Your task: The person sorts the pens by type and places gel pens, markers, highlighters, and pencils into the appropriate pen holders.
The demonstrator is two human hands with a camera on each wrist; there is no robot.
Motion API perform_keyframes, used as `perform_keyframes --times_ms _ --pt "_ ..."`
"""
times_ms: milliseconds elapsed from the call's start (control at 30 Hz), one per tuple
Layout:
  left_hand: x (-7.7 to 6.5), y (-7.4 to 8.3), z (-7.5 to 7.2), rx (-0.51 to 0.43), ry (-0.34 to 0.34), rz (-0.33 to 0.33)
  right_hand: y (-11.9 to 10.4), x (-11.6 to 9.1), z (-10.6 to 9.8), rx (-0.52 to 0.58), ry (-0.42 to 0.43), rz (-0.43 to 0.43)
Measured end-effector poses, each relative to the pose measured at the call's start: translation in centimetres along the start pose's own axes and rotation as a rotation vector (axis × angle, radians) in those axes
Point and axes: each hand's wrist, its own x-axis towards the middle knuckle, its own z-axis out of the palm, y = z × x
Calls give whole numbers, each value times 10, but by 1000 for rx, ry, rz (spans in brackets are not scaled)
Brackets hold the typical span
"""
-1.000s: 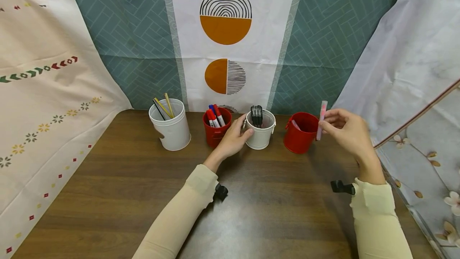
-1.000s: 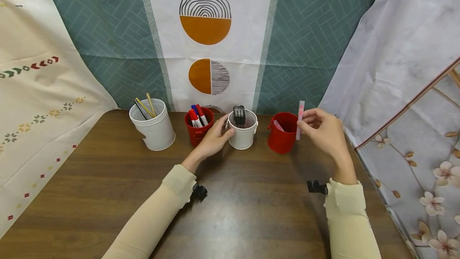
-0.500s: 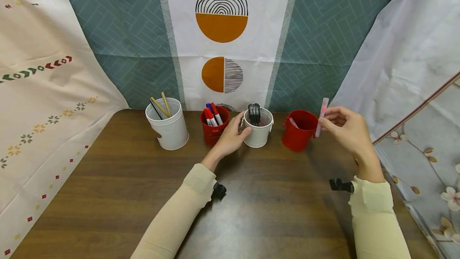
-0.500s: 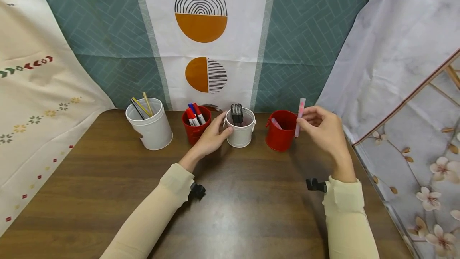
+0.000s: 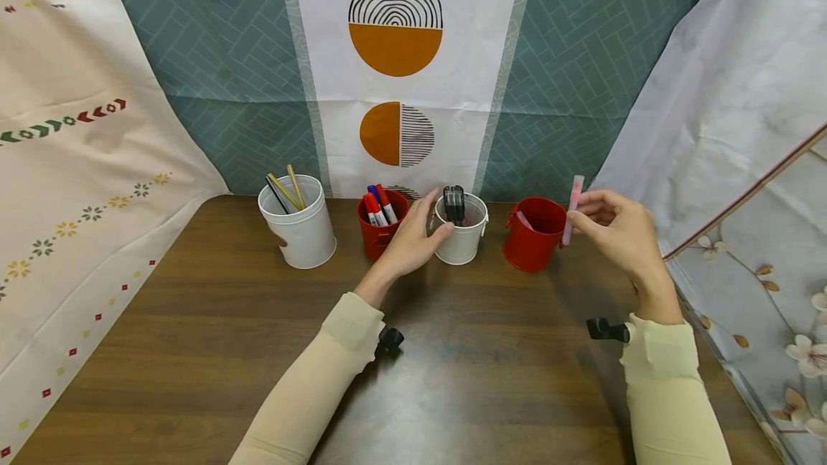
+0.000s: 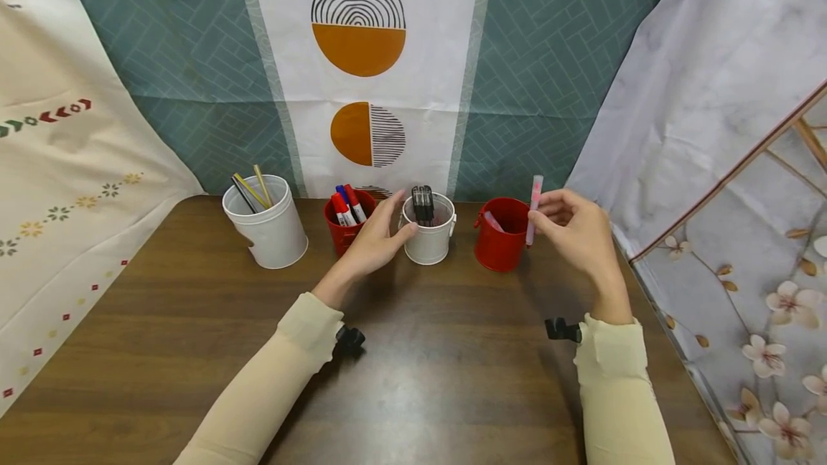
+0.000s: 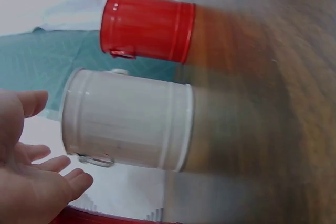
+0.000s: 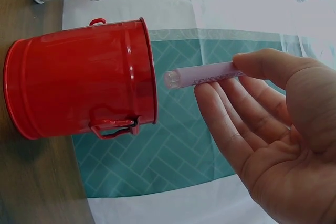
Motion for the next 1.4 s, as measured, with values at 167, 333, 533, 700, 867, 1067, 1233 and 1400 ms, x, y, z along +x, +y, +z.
perform_keyframes --times_ms 167,333,533,700,867,1067,1233,1400 --pt "-1 18 -3 13 23 60 -1 0 -1 -3 2 3" --pt "2 36 3 -2 38 116 0 -1 -1 0 1 11" --pt "12 57 22 -118 8 182 3 -2 -2 -3 8 17" --pt "20 69 44 -163 -47 205 2 -1 -4 2 18 10" --pt "28 71 67 -159 -94 182 0 -1 -5 0 23 -6" --pt "33 66 85 -171 -127 131 0 -1 -5 10 27 -20" --pt "37 61 97 -137 -138 124 1 -1 -5 28 34 -18" --pt "40 58 106 -107 -125 106 2 0 -4 19 66 -21"
